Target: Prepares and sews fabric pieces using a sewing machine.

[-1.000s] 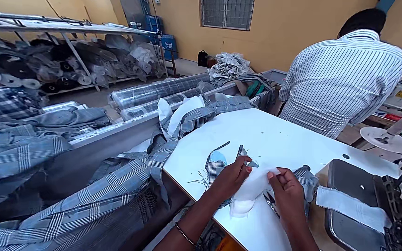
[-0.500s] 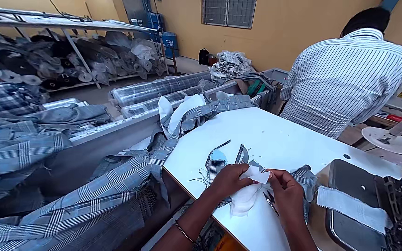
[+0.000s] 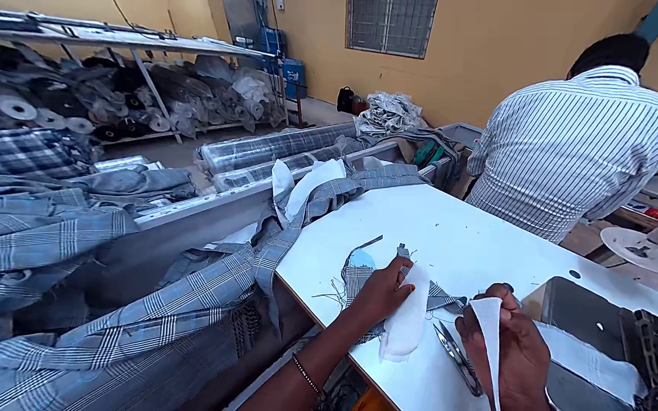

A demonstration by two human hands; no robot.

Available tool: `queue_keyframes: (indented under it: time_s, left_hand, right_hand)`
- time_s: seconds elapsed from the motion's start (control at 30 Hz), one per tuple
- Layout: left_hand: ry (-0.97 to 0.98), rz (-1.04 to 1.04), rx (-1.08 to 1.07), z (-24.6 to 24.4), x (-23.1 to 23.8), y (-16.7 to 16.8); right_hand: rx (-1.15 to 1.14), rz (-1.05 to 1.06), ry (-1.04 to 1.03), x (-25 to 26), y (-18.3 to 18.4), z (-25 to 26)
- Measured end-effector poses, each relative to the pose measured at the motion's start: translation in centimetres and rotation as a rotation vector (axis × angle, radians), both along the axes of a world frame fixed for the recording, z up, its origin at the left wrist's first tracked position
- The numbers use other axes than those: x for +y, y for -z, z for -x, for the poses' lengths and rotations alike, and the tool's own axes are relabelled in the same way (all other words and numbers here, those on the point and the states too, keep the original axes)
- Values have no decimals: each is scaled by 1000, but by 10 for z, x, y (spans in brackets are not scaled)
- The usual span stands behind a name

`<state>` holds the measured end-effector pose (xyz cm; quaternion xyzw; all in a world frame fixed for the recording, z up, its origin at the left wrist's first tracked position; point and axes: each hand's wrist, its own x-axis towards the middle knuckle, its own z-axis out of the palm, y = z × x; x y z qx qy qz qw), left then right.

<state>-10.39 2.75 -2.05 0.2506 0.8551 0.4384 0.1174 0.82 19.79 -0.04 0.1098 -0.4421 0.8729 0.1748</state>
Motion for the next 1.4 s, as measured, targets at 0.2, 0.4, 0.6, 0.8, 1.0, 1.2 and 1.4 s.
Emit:
queue_keyframes:
  time_s: [0.2, 0.4, 0.6, 0.8, 1.0, 1.2, 1.4]
  left_hand:
    - [-1, 261, 83, -11, 9, -19]
    - [-270, 298, 210, 10, -59, -18]
    - [-218, 265, 229, 36, -77, 8]
    - [-212, 235, 450, 51, -80, 18]
    - [-229, -85, 640, 33, -75, 19]
    - [-5, -307, 60, -52, -65, -48]
    - [396, -607, -175, -126, -42, -52]
  right_hand:
    - [-78, -55, 126, -13, -7, -2]
    - [-155, -380, 16, -24, -4, -1]
    - [-290, -1214, 133, -51, 31, 18]
    - [-167, -944, 135, -38, 34, 24]
    - [-141, -651, -62, -25, 15, 9]
    - [52, -615, -171, -32, -5, -26]
    - [-15, -703, 376, -62, -30, -115]
